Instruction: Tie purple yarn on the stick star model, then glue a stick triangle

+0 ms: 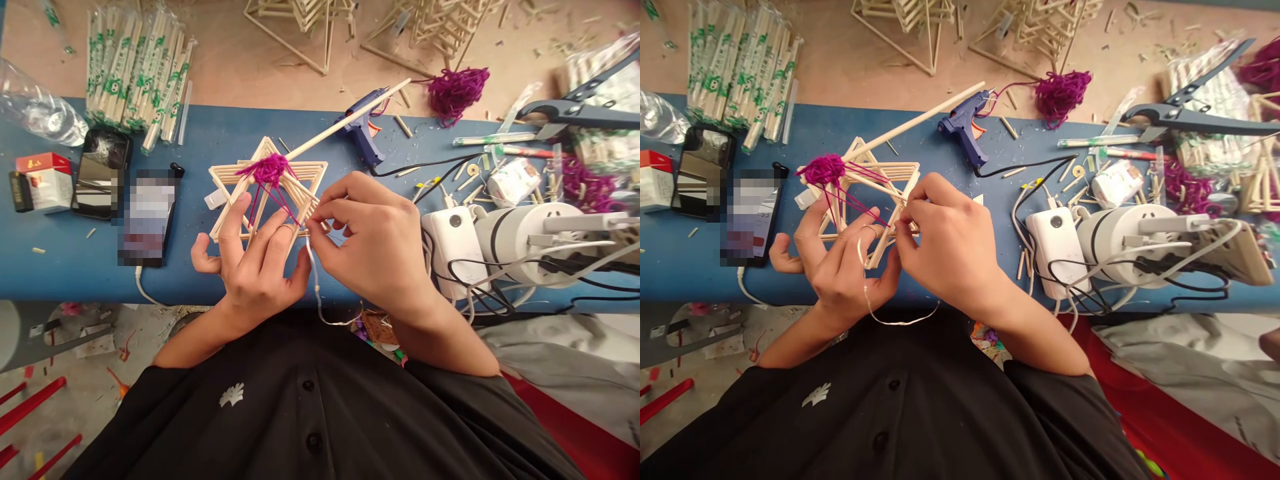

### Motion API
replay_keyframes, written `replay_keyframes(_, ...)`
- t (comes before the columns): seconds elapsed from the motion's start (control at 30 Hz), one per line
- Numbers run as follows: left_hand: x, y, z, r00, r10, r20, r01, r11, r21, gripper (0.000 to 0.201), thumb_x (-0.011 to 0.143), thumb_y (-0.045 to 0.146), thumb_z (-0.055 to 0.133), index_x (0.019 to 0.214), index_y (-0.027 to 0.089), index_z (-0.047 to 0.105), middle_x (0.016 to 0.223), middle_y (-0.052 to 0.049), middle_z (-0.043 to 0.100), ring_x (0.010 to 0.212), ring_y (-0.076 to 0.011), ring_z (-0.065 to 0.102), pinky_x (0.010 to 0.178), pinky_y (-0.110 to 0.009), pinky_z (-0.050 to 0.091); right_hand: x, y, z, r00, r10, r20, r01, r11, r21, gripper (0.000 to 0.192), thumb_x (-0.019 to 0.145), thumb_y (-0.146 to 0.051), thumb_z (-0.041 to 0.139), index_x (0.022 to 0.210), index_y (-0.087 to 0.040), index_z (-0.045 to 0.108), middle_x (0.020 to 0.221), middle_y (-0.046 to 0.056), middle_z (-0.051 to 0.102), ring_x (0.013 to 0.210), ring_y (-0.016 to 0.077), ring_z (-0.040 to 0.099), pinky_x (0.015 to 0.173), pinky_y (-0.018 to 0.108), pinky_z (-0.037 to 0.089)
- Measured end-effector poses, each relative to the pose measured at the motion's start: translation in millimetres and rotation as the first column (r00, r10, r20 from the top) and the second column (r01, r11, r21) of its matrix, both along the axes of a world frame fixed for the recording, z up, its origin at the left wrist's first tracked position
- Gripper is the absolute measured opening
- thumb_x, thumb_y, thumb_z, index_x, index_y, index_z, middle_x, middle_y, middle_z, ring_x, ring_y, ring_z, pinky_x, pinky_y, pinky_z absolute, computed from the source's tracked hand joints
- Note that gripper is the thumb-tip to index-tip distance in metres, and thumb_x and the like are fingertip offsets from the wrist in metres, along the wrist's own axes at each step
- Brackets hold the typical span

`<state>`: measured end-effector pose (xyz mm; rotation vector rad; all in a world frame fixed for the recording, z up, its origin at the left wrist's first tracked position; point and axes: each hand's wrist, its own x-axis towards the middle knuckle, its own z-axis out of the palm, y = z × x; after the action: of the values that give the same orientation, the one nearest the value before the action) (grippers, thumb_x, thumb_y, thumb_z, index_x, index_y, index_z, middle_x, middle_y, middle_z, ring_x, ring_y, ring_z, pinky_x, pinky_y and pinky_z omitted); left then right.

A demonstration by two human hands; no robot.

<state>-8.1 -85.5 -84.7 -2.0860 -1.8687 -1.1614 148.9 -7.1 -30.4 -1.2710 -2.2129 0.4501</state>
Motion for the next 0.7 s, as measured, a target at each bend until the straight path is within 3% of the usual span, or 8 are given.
replay_keyframes(0.1, 2.7, 0.7, -0.7, 0.997, 0.002, 0.075, 0.001, 0.999, -0.047, 0.025, 0.096, 0.038, 0.073, 0.119, 0.027, 0.072, 0.128, -0.010, 0.082, 0.150, -0.0411, 0.060, 0.125, -0.063, 0.036, -3.1, 0.5, -2.9, 1.000, -0.011, -0.004, 0.011, 1.000, 0.002, 0.018, 0.090, -0.016, 0.064, 0.078, -0.019, 0.076, 0.095, 0.006, 0.076, 0.075, 0.0147, 0.065, 0.068, 0.032, 0.050)
replay_keyframes(0.3, 8.1, 6.4, 1.9, 0.998, 0.012, 0.063, -0.014, 1.000, 0.024, 0.022, 0.094, 0.033, 0.071, 0.114, 0.026, 0.072, 0.116, -0.007, 0.085, 0.144, -0.0399, 0.064, 0.129, -0.063, 0.019, -3.1, 0.0, -10.6, 0.991, 0.021, -0.130, -0.018, 0.999, 0.026, 0.016, 0.090, -0.013, 0.063, 0.081, -0.019, 0.074, 0.096, 0.006, 0.073, 0.074, 0.0124, 0.062, 0.067, 0.029, 0.050)
replay_keyframes(0.47, 8.5, 6.3, 1.2, 0.997, -0.001, 0.078, 0.003, 1.000, -0.023, 0.022, 0.092, 0.030, 0.071, 0.113, 0.026, 0.070, 0.119, -0.005, 0.085, 0.143, -0.0386, 0.063, 0.125, -0.059, 0.020, -1.4, -0.2, -15.5, 0.979, 0.068, -0.190, -0.054, 0.996, 0.076, 0.013, 0.091, -0.013, 0.064, 0.084, -0.018, 0.074, 0.098, 0.007, 0.074, 0.080, 0.0139, 0.065, 0.071, 0.029, 0.053)
replay_keyframes(0.7, 8.2, 8.6, 0.9, 0.997, -0.021, 0.071, 0.018, 0.999, 0.041, 0.024, 0.088, 0.027, 0.072, 0.112, 0.027, 0.068, 0.116, -0.003, 0.085, 0.141, -0.0379, 0.063, 0.126, -0.061, 0.021, -1.0, -2.8, -16.2, 0.976, 0.015, -0.216, -0.005, 0.999, 0.049, 0.014, 0.092, -0.015, 0.066, 0.088, -0.020, 0.078, 0.100, 0.006, 0.076, 0.072, 0.0116, 0.065, 0.066, 0.028, 0.054)
